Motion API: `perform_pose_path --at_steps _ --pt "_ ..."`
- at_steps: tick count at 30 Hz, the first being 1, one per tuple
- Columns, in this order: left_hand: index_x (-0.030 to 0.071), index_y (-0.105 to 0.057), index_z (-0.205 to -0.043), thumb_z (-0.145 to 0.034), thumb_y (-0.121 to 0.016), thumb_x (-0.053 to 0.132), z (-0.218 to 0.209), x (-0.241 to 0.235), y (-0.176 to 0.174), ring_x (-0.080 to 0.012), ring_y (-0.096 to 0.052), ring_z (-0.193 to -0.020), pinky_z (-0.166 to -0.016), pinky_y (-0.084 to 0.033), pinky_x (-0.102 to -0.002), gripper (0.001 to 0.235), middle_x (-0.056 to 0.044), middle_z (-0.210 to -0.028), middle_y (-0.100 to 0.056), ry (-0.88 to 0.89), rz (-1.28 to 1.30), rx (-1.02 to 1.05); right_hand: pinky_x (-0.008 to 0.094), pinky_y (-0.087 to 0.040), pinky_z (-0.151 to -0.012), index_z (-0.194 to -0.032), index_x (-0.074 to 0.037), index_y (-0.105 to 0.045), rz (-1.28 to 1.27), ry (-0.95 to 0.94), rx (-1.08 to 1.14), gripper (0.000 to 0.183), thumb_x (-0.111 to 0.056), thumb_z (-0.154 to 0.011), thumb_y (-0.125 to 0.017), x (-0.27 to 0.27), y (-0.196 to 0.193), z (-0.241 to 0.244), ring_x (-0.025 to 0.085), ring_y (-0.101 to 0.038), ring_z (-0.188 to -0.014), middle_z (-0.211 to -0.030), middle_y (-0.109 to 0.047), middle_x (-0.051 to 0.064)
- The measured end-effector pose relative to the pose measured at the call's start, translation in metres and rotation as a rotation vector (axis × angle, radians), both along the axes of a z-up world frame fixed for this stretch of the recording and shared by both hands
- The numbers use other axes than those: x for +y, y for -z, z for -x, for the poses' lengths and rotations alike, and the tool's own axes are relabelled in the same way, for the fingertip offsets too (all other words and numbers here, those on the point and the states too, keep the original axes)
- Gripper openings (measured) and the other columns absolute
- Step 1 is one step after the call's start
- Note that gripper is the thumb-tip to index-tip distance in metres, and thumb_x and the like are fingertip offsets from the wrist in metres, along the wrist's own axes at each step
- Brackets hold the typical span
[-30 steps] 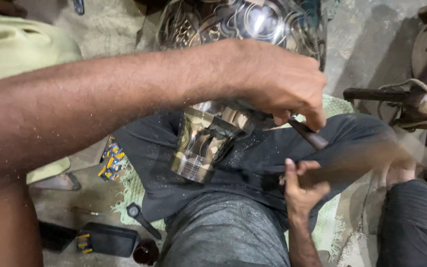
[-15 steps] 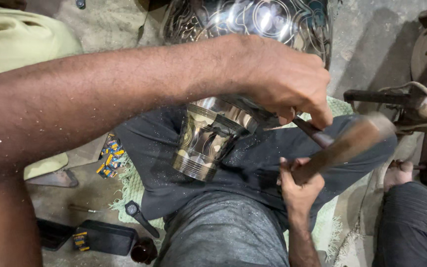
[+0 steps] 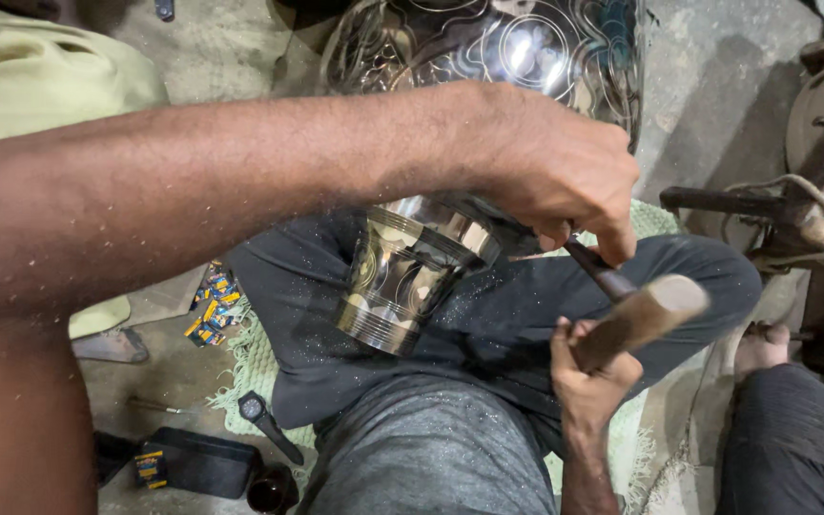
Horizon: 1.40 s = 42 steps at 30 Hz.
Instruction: The person uses a metal chisel and a wooden mallet to engrave floral and geometric patterns into a large silver-colored metal vessel. The vessel is held between the legs while the person repeatedly taps the chisel to create detailed designs.
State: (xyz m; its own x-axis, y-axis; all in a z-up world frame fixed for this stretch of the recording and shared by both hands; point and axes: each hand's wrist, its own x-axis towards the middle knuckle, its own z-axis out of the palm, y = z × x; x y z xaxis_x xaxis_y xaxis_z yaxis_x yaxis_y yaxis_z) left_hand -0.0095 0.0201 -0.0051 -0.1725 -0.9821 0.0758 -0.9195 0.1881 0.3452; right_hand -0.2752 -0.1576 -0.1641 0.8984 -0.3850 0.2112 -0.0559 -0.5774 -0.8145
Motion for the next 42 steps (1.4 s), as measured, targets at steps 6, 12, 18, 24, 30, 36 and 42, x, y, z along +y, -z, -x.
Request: perform_pose_path --at_steps 6,12,18,24,30,36,42 --pt "0.009 -0.072 -0.109 -0.087 -0.077 0.015 -0.005 -0.006 0.002 -0.0245 -0.075 -0.074 -0.052 -0.063 -0.035 0.024 -0.012 -0.083 -0.076 0.05 -0.032 -0.004 0.023 -0.049 -0.06 -0.083 -0.003 -0.058 -0.217 -0.019 -0.06 0.021 0.007 -0.092 -0.074 -0.001 -0.001 -0.002 0.007 -0.058 -0.066 -0.079 -0.06 0.002" --pt "0.009 -0.072 -0.107 -0.087 -0.076 0.013 -0.009 -0.007 0.006 -0.0226 -0.074 -0.073 -0.05 -0.061 -0.032 0.021 -0.01 -0.082 -0.075 0.043 -0.078 0.041 0.023 -0.049 -0.061 -0.087 -0.001 -0.059 -0.021 0.057 0.022 0.02 0.006 -0.088 -0.078 -0.007 -0.013 0.005 0.009 -0.058 -0.065 -0.076 -0.061 0.001" --pt "0.007 -0.073 -0.108 -0.089 -0.074 0.011 -0.013 -0.005 0.005 -0.019 -0.073 -0.07 -0.05 -0.057 -0.03 0.02 -0.01 -0.079 -0.074 0.085 -0.06 0.114 0.025 -0.049 -0.063 -0.088 0.002 -0.063 0.081 0.037 0.03 0.018 0.0 -0.087 -0.08 -0.036 0.019 0.028 0.01 -0.059 -0.067 -0.078 -0.062 0.003" --pt "0.007 -0.072 -0.113 -0.091 -0.071 0.011 -0.01 0.0 0.001 -0.0179 -0.072 -0.063 -0.04 -0.053 -0.032 0.022 -0.007 -0.074 -0.073 0.059 -0.084 0.116 0.023 -0.049 -0.053 -0.084 0.002 -0.067 -0.827 -0.115 -0.025 0.024 -0.018 -0.091 -0.078 -0.065 0.035 0.032 0.011 -0.062 -0.059 -0.073 -0.067 0.005" --pt "0.014 -0.069 -0.128 -0.082 -0.067 -0.005 0.003 0.028 0.0 -0.0184 -0.074 -0.079 -0.062 -0.061 -0.027 0.049 -0.006 -0.088 -0.077 -0.272 0.676 0.249 0.024 -0.05 -0.072 -0.099 -0.002 -0.058 0.142 0.041 -0.034 0.025 -0.003 -0.088 -0.08 -0.048 -0.01 0.024 0.009 -0.061 -0.076 -0.087 -0.065 0.002" --pt "0.004 -0.055 -0.141 -0.098 -0.078 -0.001 0.053 0.064 0.018 -0.0207 -0.078 -0.111 -0.097 -0.069 -0.031 0.049 -0.012 -0.119 -0.076 -0.995 0.952 0.721 0.023 -0.051 -0.073 -0.108 -0.003 -0.055 -0.179 -0.056 0.167 0.033 -0.006 -0.088 -0.08 -0.067 -0.014 0.002 0.007 -0.062 -0.078 -0.085 -0.066 0.002" --pt "0.001 -0.062 -0.13 -0.102 -0.073 -0.006 0.081 0.042 0.04 -0.0162 -0.077 -0.103 -0.094 -0.066 -0.027 0.031 -0.01 -0.106 -0.078 -1.125 0.998 0.893 0.026 -0.051 -0.056 -0.104 -0.004 -0.064 -0.26 -0.082 0.386 0.032 -0.009 -0.079 -0.083 -0.088 -0.044 -0.014 0.01 -0.063 -0.065 -0.077 -0.066 0.001"
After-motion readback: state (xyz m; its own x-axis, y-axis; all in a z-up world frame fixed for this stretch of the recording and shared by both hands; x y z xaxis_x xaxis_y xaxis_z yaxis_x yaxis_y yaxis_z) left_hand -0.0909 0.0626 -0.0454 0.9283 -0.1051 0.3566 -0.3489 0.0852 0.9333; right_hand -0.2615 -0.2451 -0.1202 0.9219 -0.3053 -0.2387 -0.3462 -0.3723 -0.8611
